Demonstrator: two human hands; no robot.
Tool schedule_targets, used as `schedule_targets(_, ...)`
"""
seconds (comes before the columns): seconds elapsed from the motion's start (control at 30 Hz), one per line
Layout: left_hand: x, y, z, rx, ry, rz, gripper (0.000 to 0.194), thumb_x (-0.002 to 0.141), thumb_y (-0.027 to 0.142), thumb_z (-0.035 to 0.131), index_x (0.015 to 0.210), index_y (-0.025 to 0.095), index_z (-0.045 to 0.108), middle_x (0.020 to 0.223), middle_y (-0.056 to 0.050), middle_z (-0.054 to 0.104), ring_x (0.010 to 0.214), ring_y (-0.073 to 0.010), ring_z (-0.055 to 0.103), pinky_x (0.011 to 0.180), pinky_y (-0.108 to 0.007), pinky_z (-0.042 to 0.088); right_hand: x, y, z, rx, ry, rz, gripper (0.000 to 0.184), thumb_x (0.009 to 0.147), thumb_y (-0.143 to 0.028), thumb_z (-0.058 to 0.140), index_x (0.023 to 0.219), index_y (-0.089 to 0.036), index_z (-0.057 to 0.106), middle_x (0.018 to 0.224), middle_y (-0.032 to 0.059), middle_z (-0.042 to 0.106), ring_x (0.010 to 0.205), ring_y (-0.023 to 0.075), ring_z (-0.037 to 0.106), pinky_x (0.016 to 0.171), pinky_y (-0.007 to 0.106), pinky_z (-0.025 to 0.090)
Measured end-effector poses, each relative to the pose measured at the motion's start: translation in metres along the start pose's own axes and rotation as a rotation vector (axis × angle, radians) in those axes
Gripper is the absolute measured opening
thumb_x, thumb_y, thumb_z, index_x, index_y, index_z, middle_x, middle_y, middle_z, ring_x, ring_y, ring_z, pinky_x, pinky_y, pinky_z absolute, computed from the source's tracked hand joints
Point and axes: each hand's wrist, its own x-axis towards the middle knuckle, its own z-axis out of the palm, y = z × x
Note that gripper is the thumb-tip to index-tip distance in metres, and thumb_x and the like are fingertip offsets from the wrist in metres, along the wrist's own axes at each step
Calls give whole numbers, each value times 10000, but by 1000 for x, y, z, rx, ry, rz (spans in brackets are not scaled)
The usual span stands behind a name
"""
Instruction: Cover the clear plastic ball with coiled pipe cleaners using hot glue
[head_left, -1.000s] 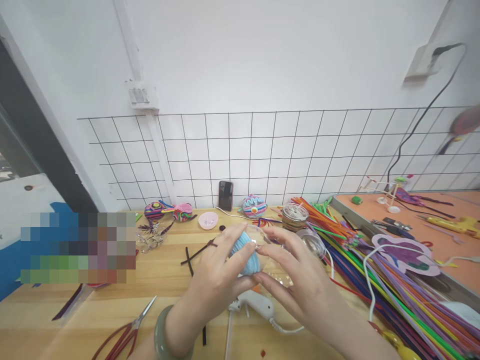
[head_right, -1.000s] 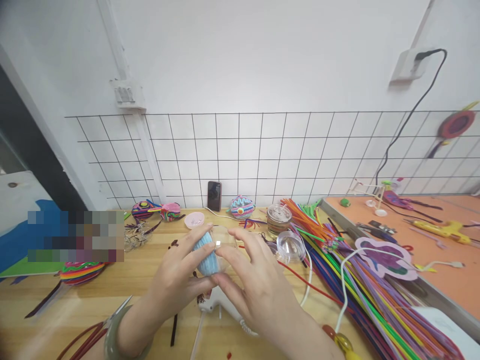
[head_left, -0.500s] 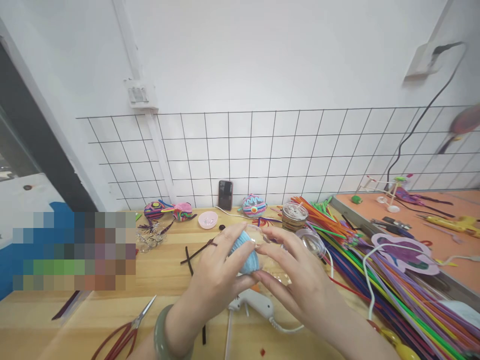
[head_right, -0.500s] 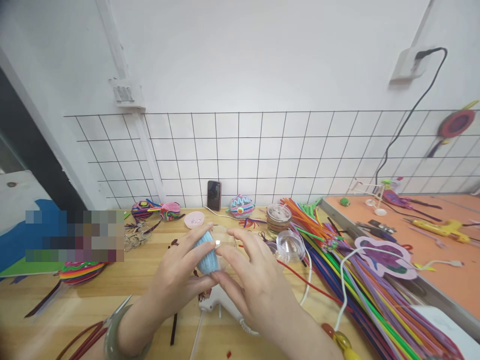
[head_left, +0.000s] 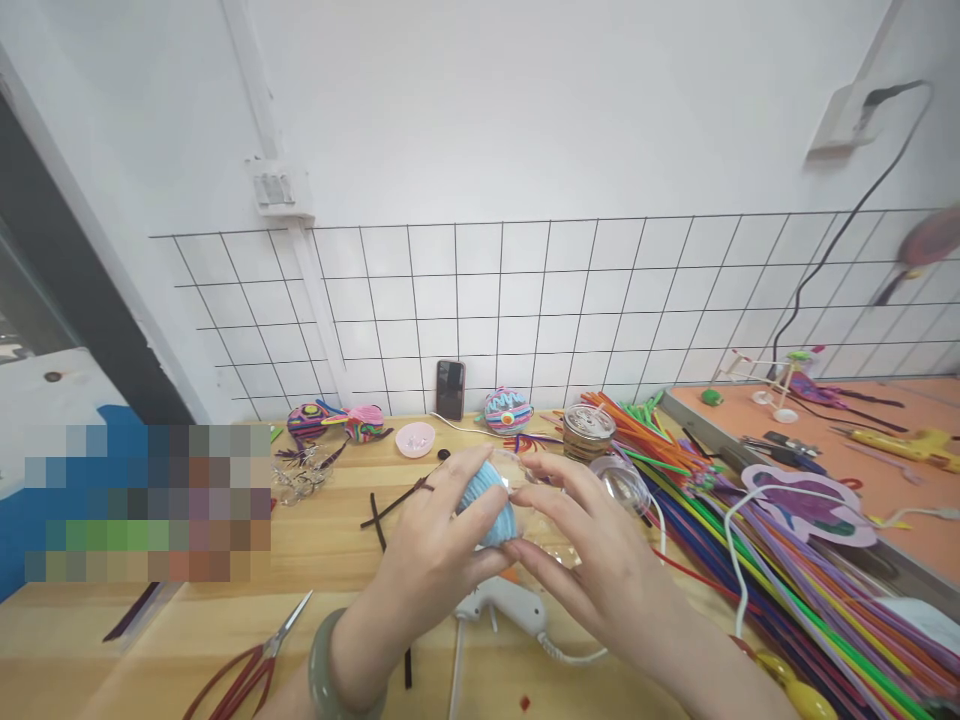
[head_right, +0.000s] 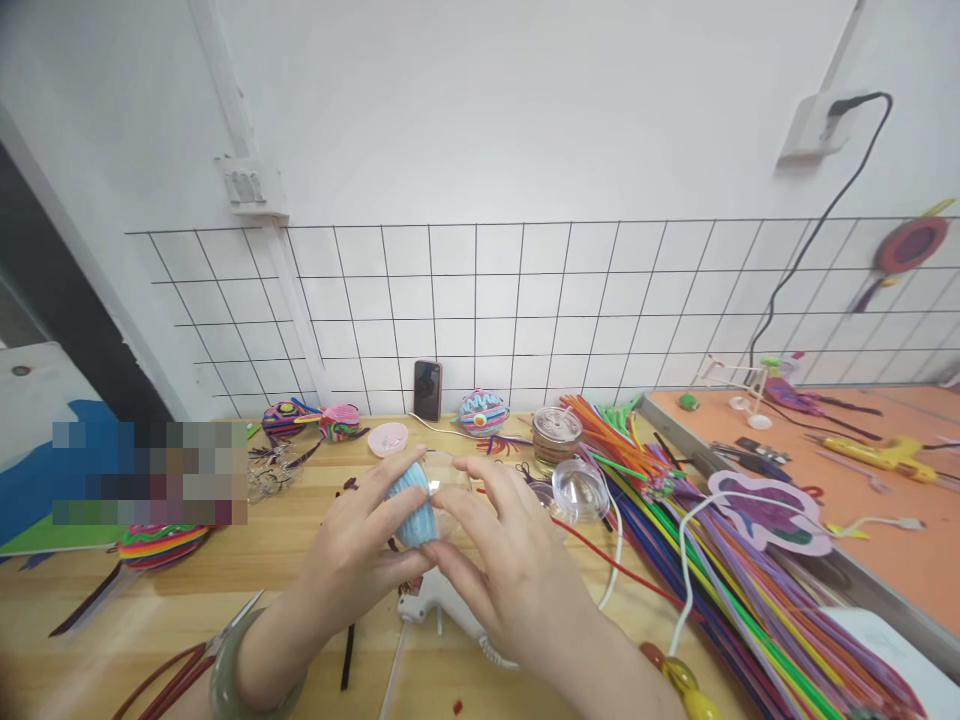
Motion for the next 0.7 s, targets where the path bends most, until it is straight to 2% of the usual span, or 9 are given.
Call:
schedule_targets(0.43, 1, -2, -1, 12, -14, 19, 260, 859, 340, 599, 1037, 159, 540, 1178, -258, 629, 1025, -343, 661, 744, -436, 593, 0, -1, 1, 2, 9, 9, 328, 927, -258, 549, 1234, -192, 453, 1277, 172, 514, 1207, 289, 509, 935, 496, 514)
schedule_targets(0.7, -3, -7, 3, -60, 21, 16, 318, 821, 306, 655, 1068, 166, 511, 1191, -265, 621, 1038, -364, 654, 738, -461, 590, 0, -2, 0, 11, 6, -3, 344, 919, -224, 553, 1249, -177, 469, 1291, 163, 522, 1230, 274, 496, 976, 460, 492)
